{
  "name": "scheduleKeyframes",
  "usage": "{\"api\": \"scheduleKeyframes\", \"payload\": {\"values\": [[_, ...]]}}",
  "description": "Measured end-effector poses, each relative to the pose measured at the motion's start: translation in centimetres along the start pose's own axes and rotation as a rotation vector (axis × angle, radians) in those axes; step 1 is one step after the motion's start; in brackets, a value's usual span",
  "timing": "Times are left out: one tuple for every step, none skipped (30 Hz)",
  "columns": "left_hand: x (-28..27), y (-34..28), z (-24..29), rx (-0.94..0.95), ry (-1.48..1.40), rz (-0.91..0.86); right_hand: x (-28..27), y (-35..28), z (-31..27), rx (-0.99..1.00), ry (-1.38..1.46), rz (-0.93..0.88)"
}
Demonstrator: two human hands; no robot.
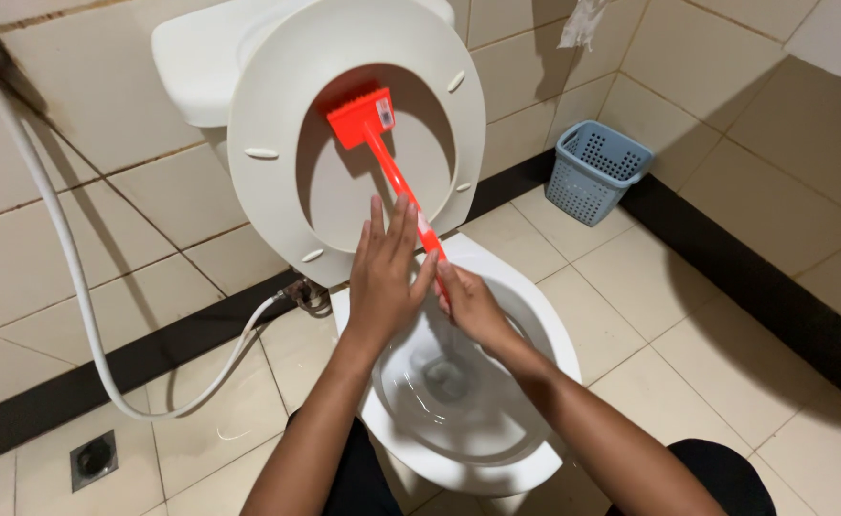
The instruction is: The person uses a red toilet brush to scrub the inside of a white toilet bowl and the underside of the toilet seat. The person scrubs the bowl's interior surfaces and the seat's underside repeatedly.
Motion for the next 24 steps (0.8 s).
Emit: {"api": "scheduleKeyframes", "payload": {"values": [[-0.2, 0.4, 0.0, -0.002, 0.002, 0.0, 0.0, -0.2, -0.8, 0.001, -0.001, -0.003], [-0.4, 0.9, 0.3, 0.012, -0.007, 0.013, -0.3, -0.3, -1.7, 0.013, 0.017, 0.004], [-0.6, 1.5, 0.6, 0.027, -0.016, 0.026, -0.5, -0.4, -2.5, 0.024, 0.034, 0.011], [-0.3, 1.2, 0.7, 0.027, -0.021, 0.024, -0.8, -0.4, -2.1, 0.026, 0.034, 0.016], [0.0, 1.0, 0.7, 0.032, -0.008, 0.019, -0.9, -0.5, -1.5, 0.05, 0.038, 0.009], [0.2, 1.0, 0.8, 0.039, 0.006, 0.016, -1.0, -0.3, -1.0, 0.069, 0.044, 0.001], [0.5, 0.6, 0.8, 0.042, 0.003, 0.017, -1.1, 0.0, 0.3, 0.067, 0.044, 0.004], [1.0, 0.0, 0.7, 0.028, 0.005, -0.015, -1.3, 0.2, 1.5, 0.053, 0.034, 0.0], [1.6, -0.7, 0.6, 0.014, 0.007, -0.048, -1.4, 0.4, 2.8, 0.04, 0.024, -0.004], [1.9, -1.3, 0.7, 0.016, 0.002, -0.049, -1.4, 0.0, 3.3, 0.04, 0.024, 0.002], [2.4, -2.0, 0.5, -0.004, 0.002, -0.072, -1.5, -0.3, 3.9, 0.047, 0.002, 0.014], [2.7, -2.8, 0.2, -0.026, 0.005, -0.096, -1.4, -0.7, 4.6, 0.055, -0.018, 0.022], [2.8, -3.5, 0.1, -0.027, 0.005, -0.099, -1.4, -0.8, 5.9, 0.058, -0.017, 0.023], [3.1, -4.1, -0.1, -0.029, 0.004, -0.112, -1.1, -0.9, 7.3, 0.074, 0.028, -0.004], [3.3, -4.7, -0.3, -0.031, 0.003, -0.125, -0.8, -0.9, 8.6, 0.089, 0.072, -0.032], [3.5, -5.2, -0.4, -0.032, 0.002, -0.129, -0.9, -0.9, 9.1, 0.093, 0.073, -0.03], [3.7, -5.6, -0.6, -0.034, 0.004, -0.127, -0.7, -0.9, 9.6, 0.092, 0.095, -0.048], [3.9, -6.0, -0.8, -0.038, 0.006, -0.124, -0.6, -1.0, 10.0, 0.091, 0.113, -0.066], [4.0, -5.8, -0.7, -0.041, 0.004, -0.125, -0.8, -0.8, 10.0, 0.095, 0.111, -0.066], [4.1, -5.8, -0.8, -0.053, 0.009, -0.128, -1.1, -0.7, 9.9, 0.08, 0.079, -0.036], [4.1, -5.7, -0.8, -0.066, 0.014, -0.13, -1.4, -0.5, 9.9, 0.066, 0.046, -0.007], [4.1, -5.6, -0.9, -0.071, 0.018, -0.132, -1.6, -0.3, 9.7, 0.071, 0.046, -0.013], [4.1, -5.4, -0.8, -0.066, 0.015, -0.122, -1.9, 0.0, 9.1, 0.026, 0.005, -0.002], [4.2, -5.1, -0.7, -0.059, 0.01, -0.109, -2.4, 0.4, 8.4, -0.022, -0.037, 0.009]]}}
Point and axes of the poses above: each hand's wrist, its own y-axis towards the middle knuckle, its own x-axis out of the palm, z = x × y, the point moved 10 cm from there along y, towards the middle knuckle, and after that the axes turned 14 degrees about z, right-handed, at the moved point
